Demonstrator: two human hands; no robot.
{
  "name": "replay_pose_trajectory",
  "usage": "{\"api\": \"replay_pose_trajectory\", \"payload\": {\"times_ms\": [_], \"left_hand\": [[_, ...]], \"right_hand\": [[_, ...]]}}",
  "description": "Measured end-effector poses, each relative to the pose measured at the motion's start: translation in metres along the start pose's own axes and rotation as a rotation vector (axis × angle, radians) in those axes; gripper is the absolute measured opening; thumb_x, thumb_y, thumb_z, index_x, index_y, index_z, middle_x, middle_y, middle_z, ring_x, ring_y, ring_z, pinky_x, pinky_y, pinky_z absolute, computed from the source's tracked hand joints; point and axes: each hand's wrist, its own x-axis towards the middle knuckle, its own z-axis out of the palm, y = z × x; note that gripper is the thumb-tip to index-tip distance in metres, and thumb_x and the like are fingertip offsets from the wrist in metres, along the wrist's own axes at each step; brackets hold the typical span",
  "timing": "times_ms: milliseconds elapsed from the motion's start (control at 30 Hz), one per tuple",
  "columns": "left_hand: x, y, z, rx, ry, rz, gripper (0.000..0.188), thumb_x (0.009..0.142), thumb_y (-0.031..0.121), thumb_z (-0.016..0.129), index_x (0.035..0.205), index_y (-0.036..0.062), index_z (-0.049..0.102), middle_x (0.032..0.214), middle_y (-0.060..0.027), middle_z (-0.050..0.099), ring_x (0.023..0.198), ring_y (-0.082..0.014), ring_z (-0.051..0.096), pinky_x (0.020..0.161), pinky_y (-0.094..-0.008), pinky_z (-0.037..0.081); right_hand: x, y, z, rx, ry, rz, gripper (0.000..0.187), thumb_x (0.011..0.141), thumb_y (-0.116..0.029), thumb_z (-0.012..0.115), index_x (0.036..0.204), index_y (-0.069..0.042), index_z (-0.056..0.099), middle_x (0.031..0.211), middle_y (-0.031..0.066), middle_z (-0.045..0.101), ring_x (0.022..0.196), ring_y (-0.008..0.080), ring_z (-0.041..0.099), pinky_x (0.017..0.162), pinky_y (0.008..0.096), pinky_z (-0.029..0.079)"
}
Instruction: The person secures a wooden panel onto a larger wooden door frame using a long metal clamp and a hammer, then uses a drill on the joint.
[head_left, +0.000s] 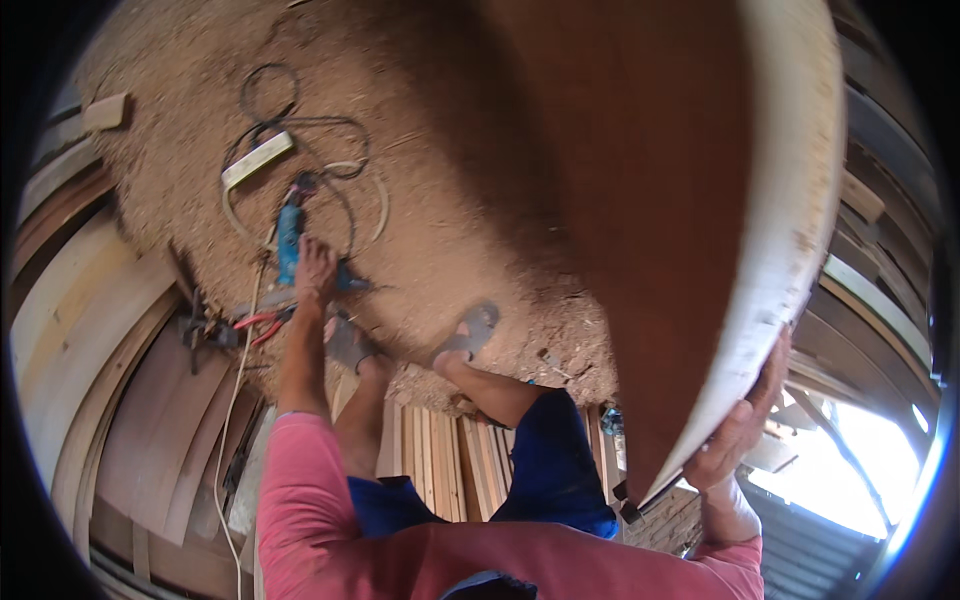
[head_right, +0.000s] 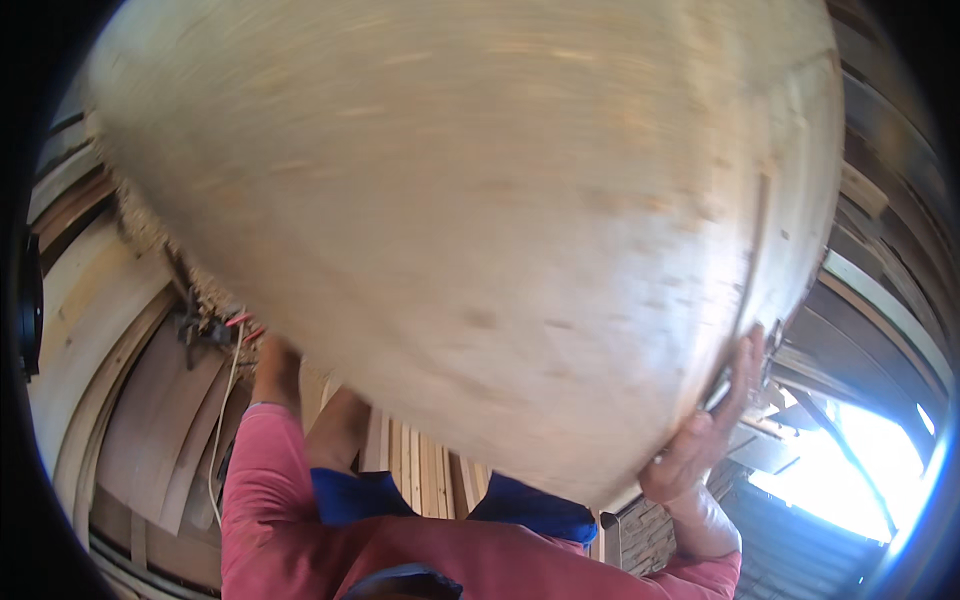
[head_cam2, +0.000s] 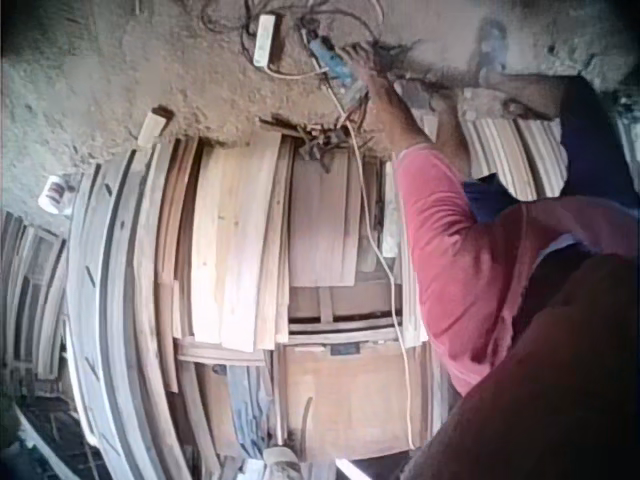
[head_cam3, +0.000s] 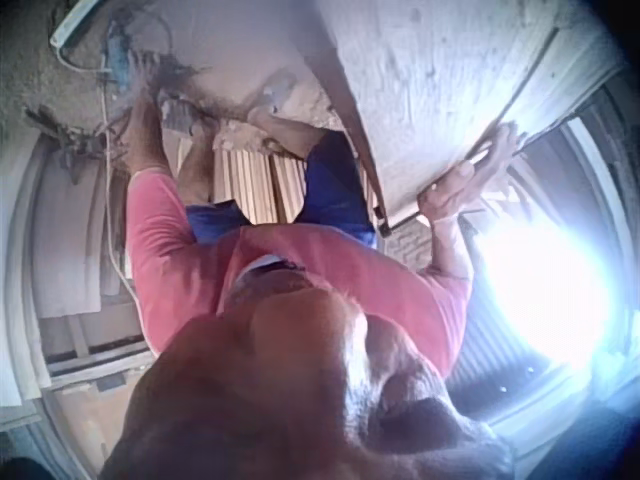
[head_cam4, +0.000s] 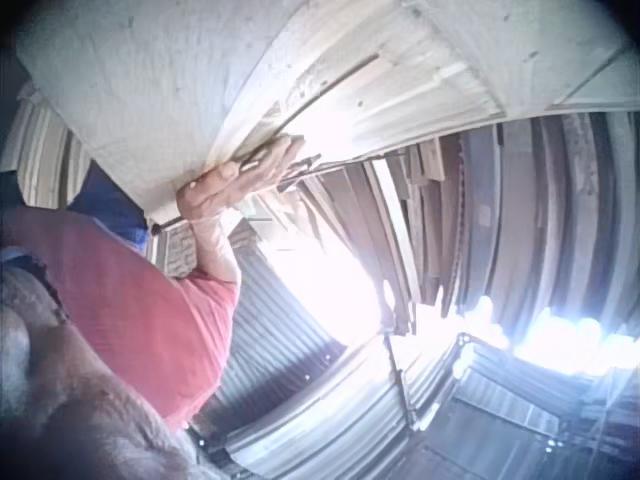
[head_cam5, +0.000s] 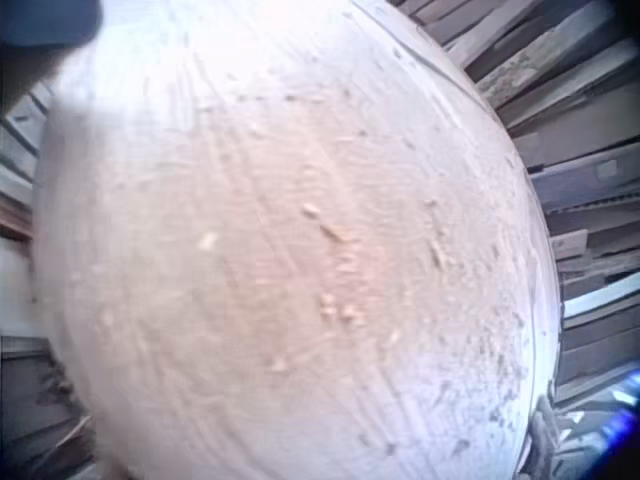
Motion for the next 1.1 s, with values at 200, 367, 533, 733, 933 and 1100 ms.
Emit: {"api": "replay_pose_trajectory", "payload": {"times_ms": [200, 367, 533, 733, 933, 1100], "left_hand": [[-0.023, 0.006, -0.145, -0.363, -0.177, -0.002, 0.070, 0.067, 0.035, 0.079, 0.127, 0.0098, 0.054, 0.119, -0.0141, 0.066, 0.121, -0.0355, 0.053, 0.117, -0.0582, 0.019], [-0.126, 0.029, -0.189, -0.782, -0.198, -0.373, 0.101, 0.052, 0.041, 0.086, 0.139, 0.0161, 0.042, 0.123, -0.0225, 0.062, 0.117, -0.0418, 0.057, 0.108, -0.0637, 0.027], [-0.243, 0.052, -0.317, -1.518, 0.114, -0.593, 0.076, 0.063, 0.016, 0.083, 0.128, 0.0018, 0.047, 0.111, -0.0155, 0.066, 0.098, -0.0304, 0.067, 0.088, -0.0411, 0.051], [-0.346, 0.063, -0.521, -1.494, 0.257, -0.372, 0.062, 0.070, 0.011, 0.080, 0.124, 0.0039, 0.051, 0.107, -0.0075, 0.062, 0.098, -0.0178, 0.062, 0.088, -0.0322, 0.051], [-0.352, 0.112, -0.642, -1.887, 0.298, -0.120, 0.059, 0.078, 0.030, 0.074, 0.126, 0.0050, 0.050, 0.100, -0.0087, 0.061, 0.089, -0.0216, 0.063, 0.081, -0.0377, 0.054], [-0.305, 0.181, -0.690, -2.220, -0.119, -0.077, 0.062, 0.084, 0.049, 0.066, 0.123, 0.0035, 0.050, 0.097, -0.0172, 0.065, 0.086, -0.0309, 0.066, 0.079, -0.0461, 0.057]], "right_hand": [[-0.012, 0.016, -0.002, -0.023, 0.002, 0.008, 0.065, 0.103, -0.036, 0.027, 0.148, 0.011, 0.033, 0.153, 0.0320, 0.032, 0.144, 0.0442, 0.030, 0.118, 0.0515, 0.022], [-0.014, 0.017, -0.010, 0.085, 0.009, 0.002, 0.062, 0.096, -0.027, 0.050, 0.147, 0.007, 0.038, 0.154, 0.0325, 0.026, 0.140, 0.0490, 0.026, 0.116, 0.0587, 0.017], [-0.021, 0.017, -0.023, 0.191, 0.029, 0.143, 0.063, 0.093, -0.032, 0.056, 0.149, -0.007, 0.041, 0.156, 0.0242, 0.026, 0.141, 0.0438, 0.025, 0.118, 0.0598, 0.016], [-0.030, 0.014, -0.036, 0.274, 0.045, 0.144, 0.065, 0.092, -0.032, 0.058, 0.149, -0.008, 0.040, 0.156, 0.0222, 0.029, 0.143, 0.0411, 0.027, 0.119, 0.0584, 0.018], [-0.101, -0.001, -0.115, 0.744, -0.476, -0.181, 0.083, 0.085, -0.030, 0.067, 0.155, -0.007, 0.029, 0.151, 0.0250, 0.036, 0.138, 0.0439, 0.037, 0.116, 0.0567, 0.028], [-0.204, -0.005, -0.155, 0.963, -0.275, -0.078, 0.083, 0.078, -0.031, 0.074, 0.148, -0.004, 0.037, 0.141, 0.0256, 0.047, 0.131, 0.0432, 0.045, 0.111, 0.0533, 0.034]]}}
